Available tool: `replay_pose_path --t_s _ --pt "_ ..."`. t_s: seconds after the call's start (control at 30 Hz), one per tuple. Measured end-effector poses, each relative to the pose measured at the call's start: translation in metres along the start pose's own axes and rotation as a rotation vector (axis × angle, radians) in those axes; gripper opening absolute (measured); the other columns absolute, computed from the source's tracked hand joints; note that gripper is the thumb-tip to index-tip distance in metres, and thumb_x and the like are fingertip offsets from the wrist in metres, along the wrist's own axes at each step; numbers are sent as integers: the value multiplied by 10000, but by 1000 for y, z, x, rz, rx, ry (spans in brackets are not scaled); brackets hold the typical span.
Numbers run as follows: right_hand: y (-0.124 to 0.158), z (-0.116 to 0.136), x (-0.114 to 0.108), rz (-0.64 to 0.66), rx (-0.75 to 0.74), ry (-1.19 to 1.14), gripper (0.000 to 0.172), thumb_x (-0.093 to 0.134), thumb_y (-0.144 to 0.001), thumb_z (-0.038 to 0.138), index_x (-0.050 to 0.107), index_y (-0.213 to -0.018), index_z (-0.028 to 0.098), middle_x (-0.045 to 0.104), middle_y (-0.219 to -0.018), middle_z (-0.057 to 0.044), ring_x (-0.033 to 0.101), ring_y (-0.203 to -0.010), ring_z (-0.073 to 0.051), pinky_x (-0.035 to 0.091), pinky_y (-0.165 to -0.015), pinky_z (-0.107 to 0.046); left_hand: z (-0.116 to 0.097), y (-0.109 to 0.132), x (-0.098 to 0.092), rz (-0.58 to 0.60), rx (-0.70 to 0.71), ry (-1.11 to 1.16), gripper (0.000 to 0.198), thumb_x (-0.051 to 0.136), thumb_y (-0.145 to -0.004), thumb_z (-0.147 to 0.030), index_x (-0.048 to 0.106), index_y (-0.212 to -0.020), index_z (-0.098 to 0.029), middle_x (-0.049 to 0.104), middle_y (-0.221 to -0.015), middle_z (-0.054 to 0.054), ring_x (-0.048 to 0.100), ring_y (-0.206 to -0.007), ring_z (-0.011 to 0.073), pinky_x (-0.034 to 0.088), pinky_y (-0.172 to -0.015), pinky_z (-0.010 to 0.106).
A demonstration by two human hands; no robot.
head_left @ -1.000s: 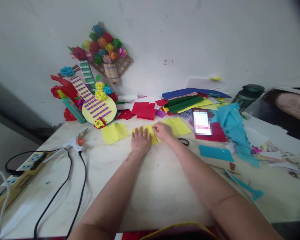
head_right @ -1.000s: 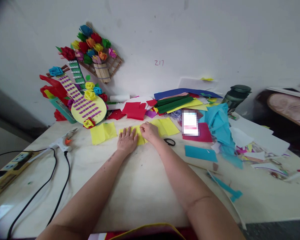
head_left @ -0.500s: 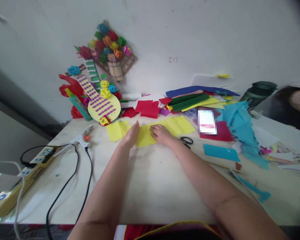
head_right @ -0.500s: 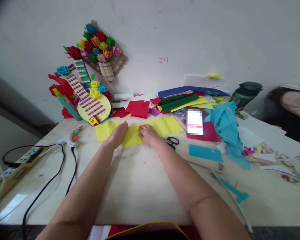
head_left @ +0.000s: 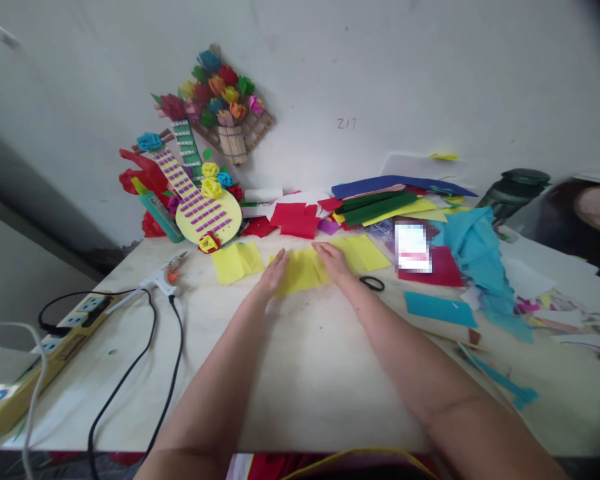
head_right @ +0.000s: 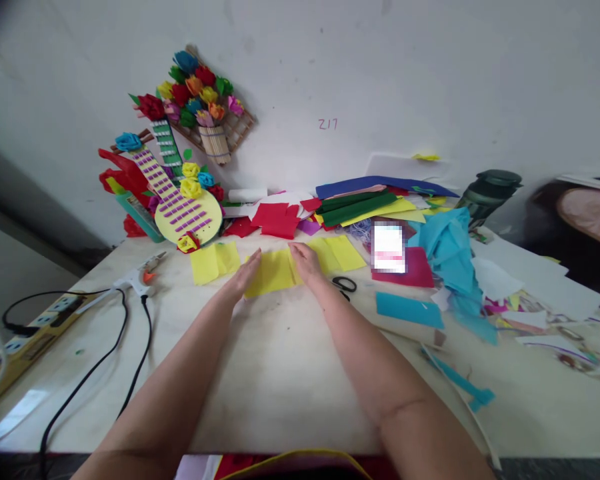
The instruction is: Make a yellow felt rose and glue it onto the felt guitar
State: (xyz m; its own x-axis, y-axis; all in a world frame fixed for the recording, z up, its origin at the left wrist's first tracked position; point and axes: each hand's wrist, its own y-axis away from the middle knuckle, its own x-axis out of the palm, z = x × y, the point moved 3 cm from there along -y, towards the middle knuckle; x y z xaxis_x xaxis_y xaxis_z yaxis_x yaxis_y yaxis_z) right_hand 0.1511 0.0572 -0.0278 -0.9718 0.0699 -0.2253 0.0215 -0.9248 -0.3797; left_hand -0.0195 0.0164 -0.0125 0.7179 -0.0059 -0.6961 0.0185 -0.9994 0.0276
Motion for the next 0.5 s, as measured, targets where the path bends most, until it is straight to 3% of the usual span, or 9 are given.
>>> replay_pose_path --t_s 0.1,0.2,0.3,0.5 --pt "-1 -1 -3 -40 90 -160 357 459 -758 395 619 -938 132 633 -972 -76 559 -937 -181 437 -819 -312 -6 3 12 -53 60 -273 583 209 -861 -440 282 -1339 -115 278 -1394 77 261 -1270 188 200 -1038 324" --pt "-2 0 -3 -47 132 -191 369 473 -739 417 623 -929 139 639 -932 -65 563 -899 -176 444 -784 -304 -16 9 21 -161 167 -543 597 198 -851 -475 326 -1322 -133 241 -1410 83 194 -1292 236 187 -1035 386" --pt "-2 2 -3 -50 154 -198 364 476 -733 415 623 -931 148 639 -914 -54 567 -853 -165 454 -731 -286 -25 13 27 -225 299 -677 611 150 -855 -475 318 -1326 -123 221 -1419 69 112 -1312 219 118 -1054 385" --pt "-1 10 -9 -99 185 -223 319 476 -733 385 626 -886 149 638 -920 -61 566 -843 -153 453 -654 -249 -23 9 41 -36 351 -696 631 106 -846 -505 315 -1330 -159 259 -1407 49 176 -1298 205 152 -1048 368"
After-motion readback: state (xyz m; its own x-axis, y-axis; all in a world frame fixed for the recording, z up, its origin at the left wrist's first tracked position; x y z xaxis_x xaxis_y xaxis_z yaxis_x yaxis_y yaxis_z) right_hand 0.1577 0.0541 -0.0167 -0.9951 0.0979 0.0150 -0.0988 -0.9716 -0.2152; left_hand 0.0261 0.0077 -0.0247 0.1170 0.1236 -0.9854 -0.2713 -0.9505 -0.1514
